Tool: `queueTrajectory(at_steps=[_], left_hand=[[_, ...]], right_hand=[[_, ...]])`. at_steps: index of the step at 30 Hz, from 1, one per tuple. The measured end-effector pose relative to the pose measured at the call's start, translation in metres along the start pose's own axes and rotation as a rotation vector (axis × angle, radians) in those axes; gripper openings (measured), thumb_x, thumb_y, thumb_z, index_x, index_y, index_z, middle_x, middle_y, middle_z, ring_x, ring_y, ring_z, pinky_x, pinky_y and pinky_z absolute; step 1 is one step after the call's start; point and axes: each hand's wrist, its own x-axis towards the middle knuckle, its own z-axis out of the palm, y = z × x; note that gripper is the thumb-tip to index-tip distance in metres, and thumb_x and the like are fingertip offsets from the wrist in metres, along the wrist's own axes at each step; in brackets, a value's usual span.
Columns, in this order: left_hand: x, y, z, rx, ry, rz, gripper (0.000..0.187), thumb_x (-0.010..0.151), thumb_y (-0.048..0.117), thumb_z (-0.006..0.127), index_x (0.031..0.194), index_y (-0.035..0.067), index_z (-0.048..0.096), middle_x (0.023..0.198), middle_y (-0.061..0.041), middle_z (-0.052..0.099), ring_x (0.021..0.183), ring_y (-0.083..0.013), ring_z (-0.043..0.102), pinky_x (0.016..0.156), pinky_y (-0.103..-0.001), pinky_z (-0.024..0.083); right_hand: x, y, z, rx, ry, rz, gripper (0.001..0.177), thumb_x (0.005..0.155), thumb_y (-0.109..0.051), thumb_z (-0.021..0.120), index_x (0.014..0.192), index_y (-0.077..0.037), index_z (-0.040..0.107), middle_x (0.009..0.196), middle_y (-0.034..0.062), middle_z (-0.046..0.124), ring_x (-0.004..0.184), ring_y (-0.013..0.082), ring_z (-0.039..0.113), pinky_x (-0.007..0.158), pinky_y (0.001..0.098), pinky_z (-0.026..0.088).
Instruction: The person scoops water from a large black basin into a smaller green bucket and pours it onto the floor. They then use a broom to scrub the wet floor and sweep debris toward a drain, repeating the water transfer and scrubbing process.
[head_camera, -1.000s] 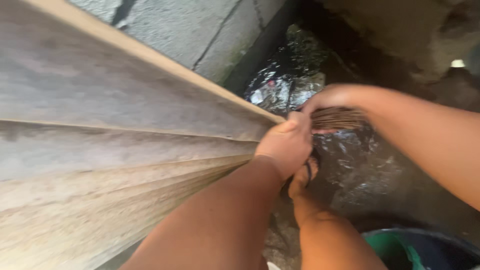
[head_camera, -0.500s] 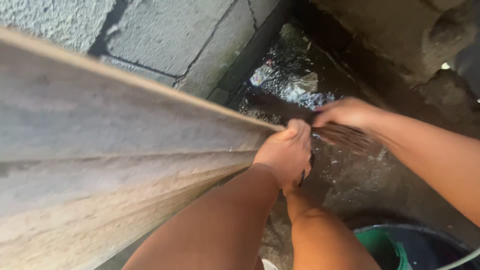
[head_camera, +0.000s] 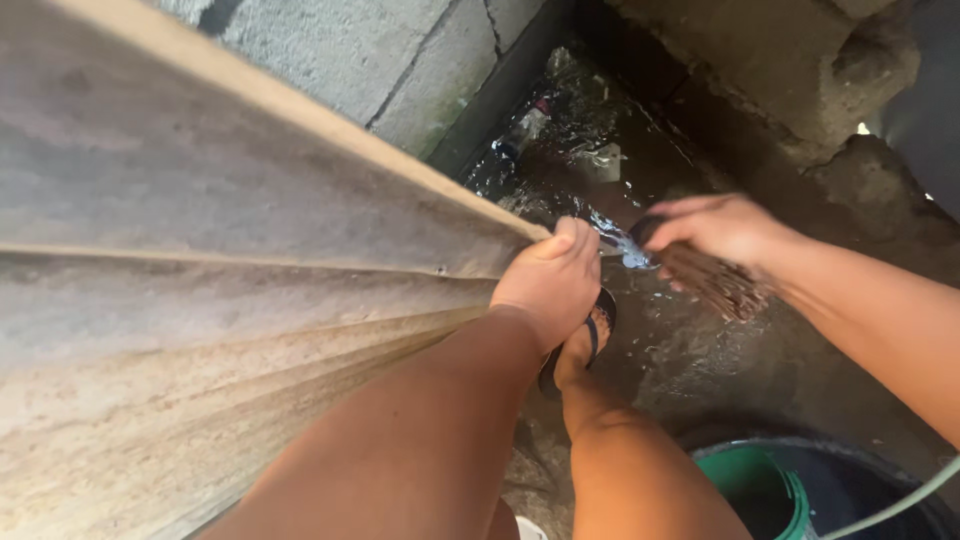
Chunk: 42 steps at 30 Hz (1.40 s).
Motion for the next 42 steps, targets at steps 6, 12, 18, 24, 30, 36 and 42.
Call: queueTrajectory(at_steps=[6, 12, 18, 24, 30, 36, 42], left_hand=[[0.005, 0.002, 0.007, -0.029, 0.058, -0.017, 0.035, 0.091, 0.029, 0.051, 0.108, 0.009, 0.075, 0.107, -0.004, 0.063, 0.113, -0.0249, 0.049, 0.107, -0.036, 0.028], [0.006, -0.007, 0.004, 0.023, 0.031, 0.025, 0.037, 0.087, 0.032, 0.051, 0.105, 0.010, 0.075, 0.105, -0.005, 0.064, 0.114, -0.0259, 0.050, 0.105, -0.036, 0.029], [0.008, -0.018, 0.006, 0.053, -0.016, 0.045, 0.036, 0.092, 0.029, 0.049, 0.107, 0.009, 0.074, 0.105, -0.006, 0.064, 0.113, -0.0254, 0.051, 0.105, -0.038, 0.029], [0.010, -0.020, 0.008, 0.028, -0.020, 0.024, 0.034, 0.093, 0.028, 0.050, 0.107, 0.009, 0.074, 0.107, -0.006, 0.064, 0.114, -0.0250, 0.051, 0.106, -0.037, 0.029], [0.005, -0.026, 0.013, 0.030, -0.011, 0.010, 0.033, 0.089, 0.029, 0.050, 0.104, 0.010, 0.074, 0.106, -0.007, 0.065, 0.115, -0.0259, 0.051, 0.105, -0.038, 0.029], [0.009, -0.027, 0.017, -0.053, -0.038, -0.004, 0.031, 0.093, 0.027, 0.051, 0.105, 0.011, 0.074, 0.111, -0.009, 0.065, 0.120, -0.0275, 0.052, 0.106, -0.039, 0.030], [0.019, -0.037, 0.028, 0.085, -0.124, 0.048, 0.040, 0.090, 0.030, 0.049, 0.114, 0.008, 0.073, 0.115, -0.011, 0.067, 0.121, -0.0294, 0.051, 0.104, -0.044, 0.029]], right_hand=[[0.046, -0.054, -0.006, 0.218, 0.003, 0.056, 0.017, 0.094, -0.020, 0.064, 0.102, -0.007, 0.070, 0.084, 0.0143, 0.072, 0.067, 0.0229, 0.070, 0.057, 0.0355, 0.057], [0.032, -0.039, -0.026, 0.303, 0.252, -0.132, 0.040, 0.088, -0.010, 0.069, 0.128, -0.008, 0.063, 0.085, 0.0166, 0.070, 0.062, 0.0257, 0.068, 0.052, 0.0379, 0.055], [0.032, -0.031, -0.008, 0.323, -0.197, 0.047, 0.046, 0.085, -0.015, 0.072, 0.126, -0.001, 0.057, 0.084, 0.0170, 0.070, 0.059, 0.0203, 0.064, 0.049, 0.0294, 0.053], [0.075, -0.052, -0.061, 0.731, -0.016, 0.054, 0.065, 0.092, -0.028, 0.072, 0.141, 0.005, 0.045, 0.102, 0.0217, 0.065, 0.077, 0.0186, 0.068, 0.060, 0.0243, 0.057], [0.023, 0.035, -0.046, 0.407, -0.165, -0.014, 0.067, 0.088, -0.022, 0.065, 0.150, -0.028, 0.041, 0.097, 0.0229, 0.069, 0.070, 0.0252, 0.066, 0.057, 0.0359, 0.059], [0.069, -0.028, -0.019, 0.489, -0.455, 0.367, 0.048, 0.085, -0.024, 0.077, 0.120, 0.004, 0.059, 0.085, 0.0199, 0.070, 0.059, 0.0157, 0.060, 0.048, 0.0213, 0.054], [0.094, -0.029, -0.071, 0.943, -0.125, 0.036, 0.048, 0.089, -0.022, 0.070, 0.123, 0.007, 0.053, 0.093, 0.0196, 0.068, 0.073, 0.0169, 0.067, 0.058, 0.0225, 0.059]])
